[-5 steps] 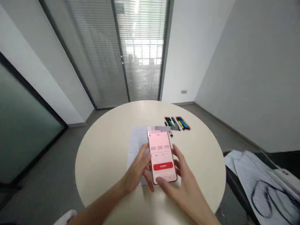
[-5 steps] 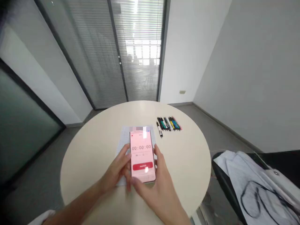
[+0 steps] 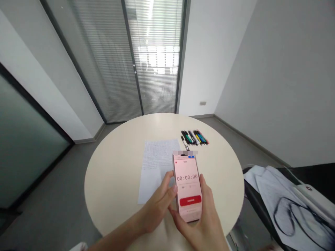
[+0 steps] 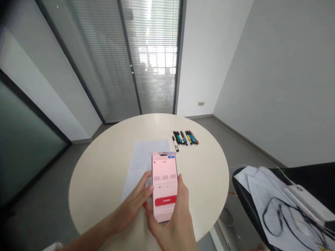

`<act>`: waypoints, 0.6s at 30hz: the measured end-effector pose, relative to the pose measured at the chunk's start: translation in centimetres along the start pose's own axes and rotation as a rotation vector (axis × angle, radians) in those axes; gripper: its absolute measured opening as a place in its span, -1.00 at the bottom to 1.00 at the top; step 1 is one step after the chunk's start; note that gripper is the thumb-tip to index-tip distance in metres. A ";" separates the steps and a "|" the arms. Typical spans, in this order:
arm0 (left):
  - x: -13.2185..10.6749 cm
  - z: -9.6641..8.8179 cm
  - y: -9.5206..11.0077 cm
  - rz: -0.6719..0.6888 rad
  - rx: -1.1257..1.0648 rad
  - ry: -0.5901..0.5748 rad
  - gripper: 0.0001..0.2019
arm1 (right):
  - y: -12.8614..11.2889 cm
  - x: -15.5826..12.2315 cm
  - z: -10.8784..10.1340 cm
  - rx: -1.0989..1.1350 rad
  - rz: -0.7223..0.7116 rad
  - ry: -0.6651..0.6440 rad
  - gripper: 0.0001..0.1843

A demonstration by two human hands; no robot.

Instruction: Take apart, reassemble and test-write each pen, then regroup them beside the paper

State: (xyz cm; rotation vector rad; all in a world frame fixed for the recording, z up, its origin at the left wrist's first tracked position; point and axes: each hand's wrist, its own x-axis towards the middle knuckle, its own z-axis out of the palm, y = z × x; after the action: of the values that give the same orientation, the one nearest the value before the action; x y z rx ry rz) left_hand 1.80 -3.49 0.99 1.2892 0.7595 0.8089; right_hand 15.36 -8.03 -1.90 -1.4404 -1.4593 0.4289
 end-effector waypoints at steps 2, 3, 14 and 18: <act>-0.6 1.1 -0.1 0.043 0.029 -0.006 -0.58 | 0.2 -1.0 -0.5 -0.028 0.005 0.054 -0.01; -0.8 1.5 -0.3 0.050 0.030 -0.010 -0.57 | 0.3 -1.3 -0.8 -0.036 0.021 0.066 -0.02; -2.5 4.0 -2.8 0.055 0.001 0.114 -0.54 | -0.4 -3.0 -3.3 -0.112 0.132 0.078 -0.12; -4.0 4.2 -3.5 0.162 0.077 0.426 -0.61 | 0.0 -3.2 -4.1 -0.177 0.145 0.108 -0.13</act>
State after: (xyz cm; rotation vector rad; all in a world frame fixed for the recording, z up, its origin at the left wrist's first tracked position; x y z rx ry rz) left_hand 3.57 -9.39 -1.85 1.2733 1.0402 1.2182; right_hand 18.02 -12.42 -1.38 -1.6917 -1.3385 0.3115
